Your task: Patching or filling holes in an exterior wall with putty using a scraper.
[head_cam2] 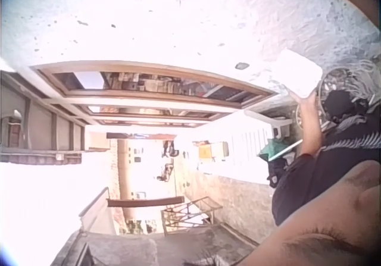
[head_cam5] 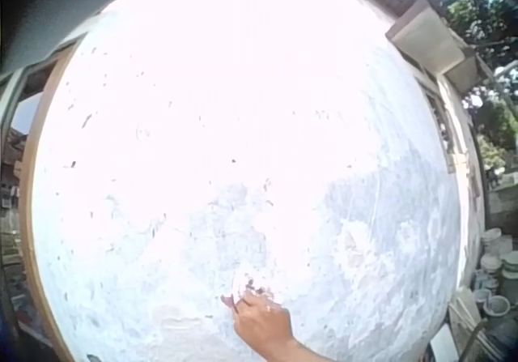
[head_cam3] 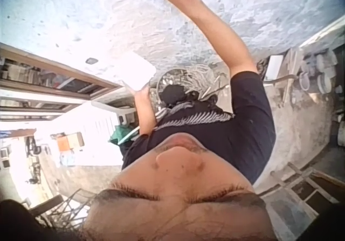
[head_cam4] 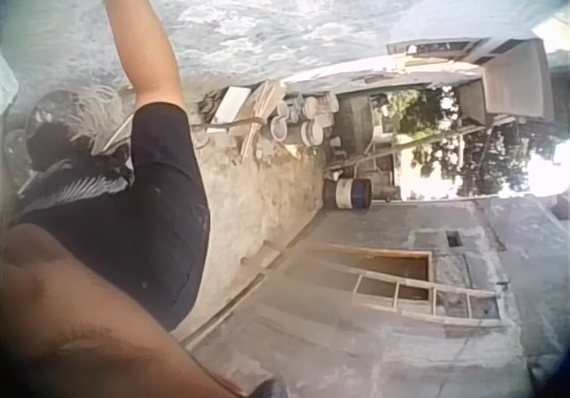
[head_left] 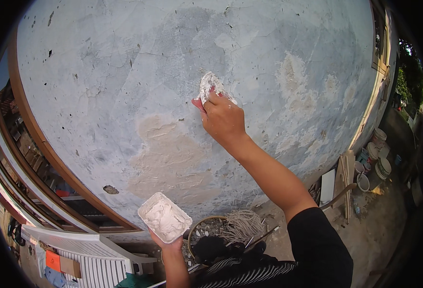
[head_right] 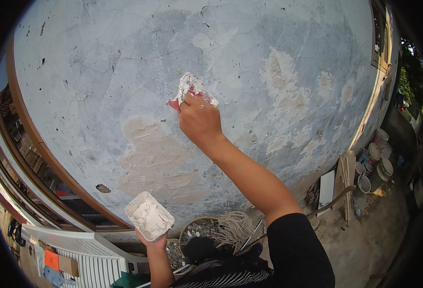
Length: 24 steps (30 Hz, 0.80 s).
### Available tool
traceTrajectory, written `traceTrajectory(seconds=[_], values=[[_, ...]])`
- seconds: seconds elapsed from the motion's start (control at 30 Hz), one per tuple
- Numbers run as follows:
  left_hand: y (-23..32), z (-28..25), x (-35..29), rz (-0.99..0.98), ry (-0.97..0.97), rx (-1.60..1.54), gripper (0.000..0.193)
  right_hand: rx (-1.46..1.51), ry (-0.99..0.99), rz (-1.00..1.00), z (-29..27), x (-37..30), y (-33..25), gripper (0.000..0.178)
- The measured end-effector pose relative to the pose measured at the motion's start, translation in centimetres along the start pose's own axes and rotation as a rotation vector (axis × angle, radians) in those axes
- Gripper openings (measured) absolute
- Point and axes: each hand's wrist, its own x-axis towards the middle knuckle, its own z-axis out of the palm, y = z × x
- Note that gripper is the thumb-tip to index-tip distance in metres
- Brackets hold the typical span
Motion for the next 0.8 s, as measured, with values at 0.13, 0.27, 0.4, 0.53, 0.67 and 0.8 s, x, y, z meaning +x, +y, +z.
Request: traceTrajectory(seconds=[0.13, 0.27, 0.4, 0.53, 0.67, 0.8], values=[[-0.1, 0.0, 0.1, -0.011, -0.001, 0.020, 0.057, -0.038, -0.057, -0.013, 0.6, 0.2, -0.3, 0.011], [-0.3, -0.2, 0.6, -0.017, 0.055, 0.020, 0.056, 0.004, -0.080, -0.011, 0.5, 0.5, -0.2, 0.011], [-0.9, 1.2, 0.1, -0.034, 0.059, 0.011, 0.055, -0.014, -0.238, 0.014, 0.0, 0.5, -0.4, 0.013], [-0.9, 1.2, 0.1, -0.035, 0.031, 0.028, 0.056, -0.024, -0.323, 0.005, -0.1, -0.3, -0.1, 0.015], [-0.8, 1.5, -0.6, -0.026, 0.019, 0.014, 0.056, 0.031, -0.346, -0.025, -2.0, -1.7, -0.3, 0.014], [-0.4, 1.3, -1.1, -0.018, 0.011, 0.002, 0.056, 0.081, -0.177, 0.010, -6.2, -0.8, 0.1, 0.011]])
